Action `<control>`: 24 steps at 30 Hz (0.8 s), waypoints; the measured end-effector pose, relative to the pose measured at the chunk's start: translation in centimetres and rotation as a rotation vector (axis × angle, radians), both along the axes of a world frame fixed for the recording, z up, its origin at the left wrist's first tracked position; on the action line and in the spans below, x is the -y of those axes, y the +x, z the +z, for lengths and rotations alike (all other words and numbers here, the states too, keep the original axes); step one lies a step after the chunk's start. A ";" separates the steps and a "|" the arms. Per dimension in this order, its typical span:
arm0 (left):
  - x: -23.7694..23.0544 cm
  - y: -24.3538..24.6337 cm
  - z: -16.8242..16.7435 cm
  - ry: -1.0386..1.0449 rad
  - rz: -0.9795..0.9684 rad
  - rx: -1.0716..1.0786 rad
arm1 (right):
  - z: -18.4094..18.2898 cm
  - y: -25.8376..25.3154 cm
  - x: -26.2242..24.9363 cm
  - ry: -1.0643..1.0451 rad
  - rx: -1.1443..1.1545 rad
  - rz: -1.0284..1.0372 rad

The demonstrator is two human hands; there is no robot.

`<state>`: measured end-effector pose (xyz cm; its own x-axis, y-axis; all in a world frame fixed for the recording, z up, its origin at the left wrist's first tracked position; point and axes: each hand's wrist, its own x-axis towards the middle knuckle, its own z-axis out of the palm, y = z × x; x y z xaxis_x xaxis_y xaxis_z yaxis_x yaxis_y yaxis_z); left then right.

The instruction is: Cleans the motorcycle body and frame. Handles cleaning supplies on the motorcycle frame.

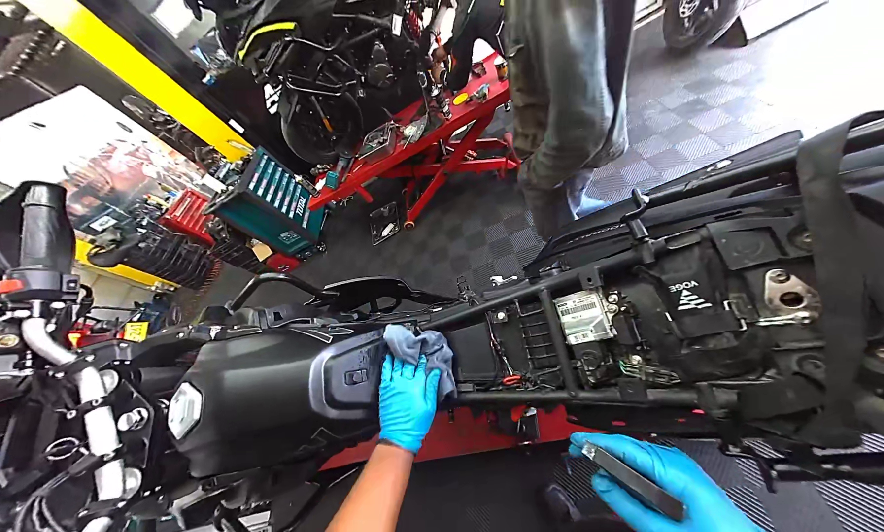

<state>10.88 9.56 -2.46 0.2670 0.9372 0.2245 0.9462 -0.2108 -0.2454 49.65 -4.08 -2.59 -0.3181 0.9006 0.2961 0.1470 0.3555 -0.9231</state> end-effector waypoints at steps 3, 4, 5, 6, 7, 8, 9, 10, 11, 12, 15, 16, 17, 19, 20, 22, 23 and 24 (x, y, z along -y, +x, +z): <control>-0.8 0.0 -0.6 0.000 0.006 0.130 | 0.3 -0.5 -0.5 -0.010 0.008 0.048; -0.7 -0.3 -0.6 0.015 0.001 0.181 | 0.3 -0.9 -0.6 -0.009 0.014 0.058; -0.5 -0.4 -0.6 0.035 -0.007 0.229 | 0.2 -1.2 -0.5 -0.007 0.021 0.067; -0.3 -0.2 -0.6 0.046 -0.009 0.263 | 0.2 -1.5 -0.5 -0.006 0.027 0.084; -0.2 0.0 -0.5 0.046 -0.005 0.283 | 0.5 -1.7 -0.6 -0.007 0.031 0.106; -0.1 0.4 -0.2 0.040 0.004 0.289 | 0.7 -2.0 -0.7 -0.010 0.039 0.130; 0.2 0.8 0.2 0.027 0.014 0.273 | 1.0 -2.2 -0.8 -0.013 0.051 0.149; 0.5 1.2 0.7 0.005 0.017 0.237 | 1.2 -2.4 -0.8 -0.013 0.064 0.161; 0.9 1.7 1.4 -0.061 0.029 0.166 | 1.3 -2.6 -0.8 -0.010 0.078 0.168; 1.2 2.2 2.3 -0.159 0.058 0.079 | 1.5 -2.6 -0.7 -0.005 0.097 0.173; 1.0 2.1 6.0 -0.185 0.112 -0.072 | 1.7 -2.3 -0.3 0.029 0.125 0.160; 0.6 1.1 7.2 -0.089 0.116 -0.067 | 1.8 -2.0 -0.1 0.026 0.119 0.143; 0.0 0.0 8.7 -0.018 0.157 -0.056 | 1.8 -1.8 -0.1 0.016 0.104 0.124; -1.6 -2.5 10.9 0.026 0.244 -0.033 | 1.7 -1.4 -0.1 -0.008 0.071 0.094; -2.3 -3.4 11.1 -0.001 0.241 -0.053 | 1.6 -1.3 -0.1 -0.017 0.065 0.084; -3.2 -3.4 9.6 -0.107 0.158 -0.100 | 1.2 -1.1 0.1 -0.016 0.058 0.057; -3.8 -2.5 8.5 -0.157 0.124 -0.100 | 1.2 -1.1 0.1 -0.018 0.061 0.053; -4.6 -1.3 7.5 -0.198 0.110 -0.081 | 1.2 -1.2 0.0 -0.017 0.069 0.053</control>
